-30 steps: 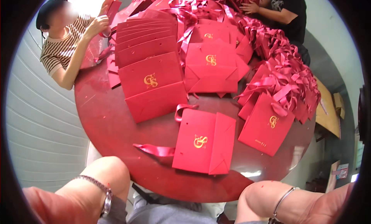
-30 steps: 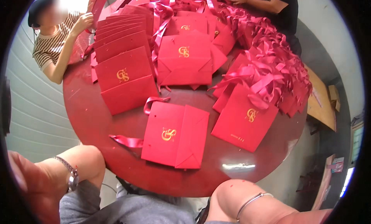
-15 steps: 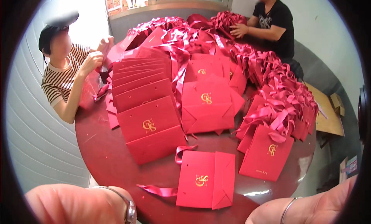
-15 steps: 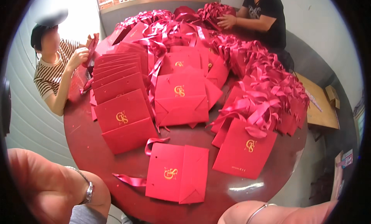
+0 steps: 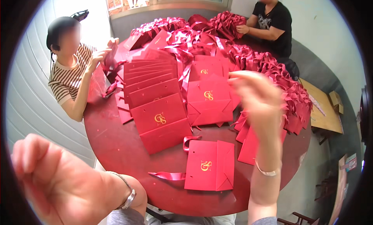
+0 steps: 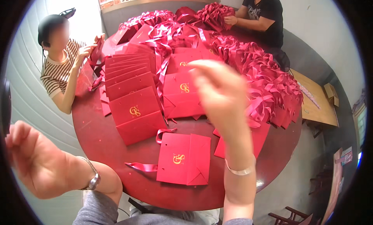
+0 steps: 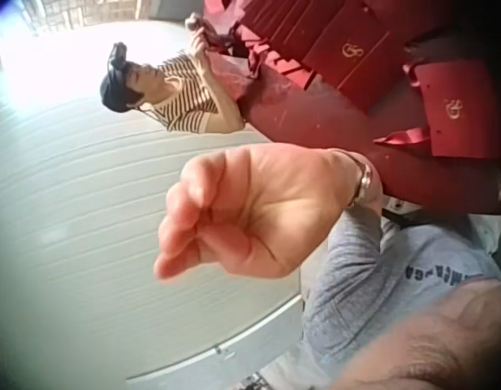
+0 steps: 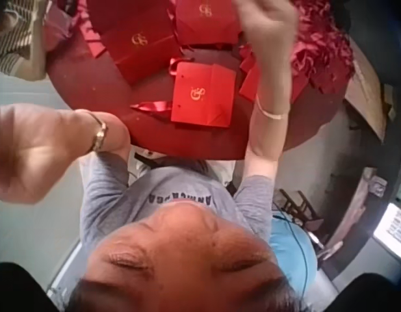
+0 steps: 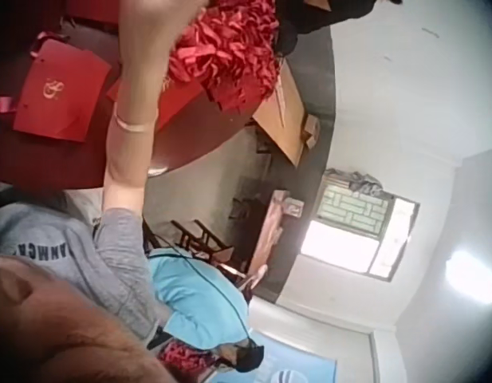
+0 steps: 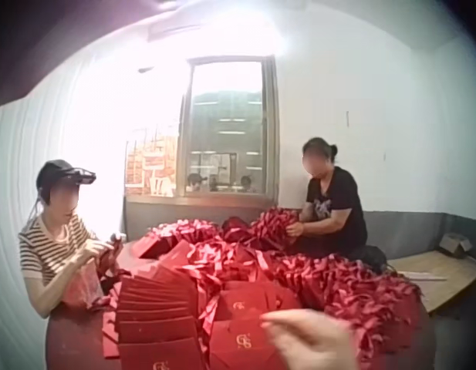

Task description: The person attaches ribbon handles to paper gift bags by threading the ribbons through the bag holes by hand.

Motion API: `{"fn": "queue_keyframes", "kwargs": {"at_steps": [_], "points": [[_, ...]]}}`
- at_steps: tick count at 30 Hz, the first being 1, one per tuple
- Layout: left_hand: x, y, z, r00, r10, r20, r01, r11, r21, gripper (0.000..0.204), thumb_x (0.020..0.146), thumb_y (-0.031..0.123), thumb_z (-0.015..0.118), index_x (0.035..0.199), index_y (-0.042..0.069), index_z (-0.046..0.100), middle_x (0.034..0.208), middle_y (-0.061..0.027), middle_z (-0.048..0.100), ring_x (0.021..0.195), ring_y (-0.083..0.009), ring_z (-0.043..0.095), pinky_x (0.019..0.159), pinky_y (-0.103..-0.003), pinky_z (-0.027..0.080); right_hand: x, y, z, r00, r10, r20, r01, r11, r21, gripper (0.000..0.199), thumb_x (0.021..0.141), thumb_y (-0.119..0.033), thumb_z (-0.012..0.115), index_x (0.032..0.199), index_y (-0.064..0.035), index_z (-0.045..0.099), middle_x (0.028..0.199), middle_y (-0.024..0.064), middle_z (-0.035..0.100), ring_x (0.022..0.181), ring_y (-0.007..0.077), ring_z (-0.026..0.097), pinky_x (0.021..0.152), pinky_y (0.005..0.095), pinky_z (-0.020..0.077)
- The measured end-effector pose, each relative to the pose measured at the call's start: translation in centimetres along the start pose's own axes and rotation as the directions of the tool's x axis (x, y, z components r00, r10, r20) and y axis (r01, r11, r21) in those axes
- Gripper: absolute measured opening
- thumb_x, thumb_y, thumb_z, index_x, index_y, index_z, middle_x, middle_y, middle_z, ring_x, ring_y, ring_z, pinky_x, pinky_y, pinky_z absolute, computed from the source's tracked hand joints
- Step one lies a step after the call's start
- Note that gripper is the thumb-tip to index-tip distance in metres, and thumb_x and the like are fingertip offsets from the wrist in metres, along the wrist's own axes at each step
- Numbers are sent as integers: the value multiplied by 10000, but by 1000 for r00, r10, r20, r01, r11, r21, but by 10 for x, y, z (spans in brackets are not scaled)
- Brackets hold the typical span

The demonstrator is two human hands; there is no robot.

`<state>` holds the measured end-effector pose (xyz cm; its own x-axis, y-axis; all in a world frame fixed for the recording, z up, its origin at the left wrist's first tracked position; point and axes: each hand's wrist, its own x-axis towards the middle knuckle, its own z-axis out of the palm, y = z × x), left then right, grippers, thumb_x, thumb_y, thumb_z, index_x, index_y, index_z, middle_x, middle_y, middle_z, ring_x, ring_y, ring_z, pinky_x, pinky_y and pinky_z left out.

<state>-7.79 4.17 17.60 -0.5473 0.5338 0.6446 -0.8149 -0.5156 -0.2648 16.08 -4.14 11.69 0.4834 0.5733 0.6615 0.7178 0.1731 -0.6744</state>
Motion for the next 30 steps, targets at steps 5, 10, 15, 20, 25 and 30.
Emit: {"fn": "queue_keyframes", "kwargs": {"at_steps": [5, 10, 15, 20, 25, 30], "points": [[5, 2, -31, 953, -157, 259, 108, 976, 191, 274, 873, -66, 421, 1094, -89, 581, 960, -140, 515, 855, -229, 432, 751, -364, 364, 28, 89, 90, 921, -151, 360, 277, 902, -332, 292, 815, -96, 669, 1105, -64, 678, 978, 171, 697, 925, 358, 653, 817, 444, 528], [18, 4, -46, 953, -72, 295, -7, 966, 258, 255, 861, -66, 437, 1047, -84, 610, 939, -131, 482, 848, -232, 414, 729, -357, 354, 42, 120, 145, 934, 15, 357, 229, 743, -629, 283, 801, -122, 654, 1082, -103, 672, 889, 154, 701, 866, 370, 667, 746, 486, 533], [29, 3, -48, 979, -114, 167, 78, 974, 211, 159, 828, -112, 454, 912, -101, 588, 923, -120, 447, 837, -222, 392, 704, -342, 344, 62, 95, 102, 986, 133, -105, -96, 950, 298, 345, 807, 70, 522, 1074, -56, 702, 871, 40, 689, 726, 87, 613, 637, 227, 493], [25, -5, -42, 935, -325, 140, 315, 945, 92, 213, 830, -128, 476, 993, -39, 580, 960, -111, 499, 786, -203, 428, 691, -334, 343, 54, 95, 68, 999, 33, 22, -36, 984, 172, 343, 817, 71, 519, 1099, -29, 687, 953, 48, 682, 847, 100, 622, 746, 226, 498], [8, -8, -28, 937, -302, 178, 281, 951, 132, 193, 837, -117, 493, 978, -27, 589, 922, -110, 502, 748, -194, 421, 669, -320, 336, 39, 112, 114, 932, -232, 279, 333, 853, -403, 485, 784, 34, 552, 1263, -38, 579, 1229, 206, 596, 1140, 391, 567, 969, 450, 483], [2, 0, -33, 951, -153, 268, 94, 971, 219, 112, 846, -72, 488, 924, -43, 563, 843, -94, 439, 722, -181, 378, 637, -317, 305, 59, 134, 138, 891, -336, 305, 443, 793, -419, 137, 775, -37, 593, 848, -92, 695, 1037, 118, 682, 1020, 331, 629, 885, 443, 507]]}}
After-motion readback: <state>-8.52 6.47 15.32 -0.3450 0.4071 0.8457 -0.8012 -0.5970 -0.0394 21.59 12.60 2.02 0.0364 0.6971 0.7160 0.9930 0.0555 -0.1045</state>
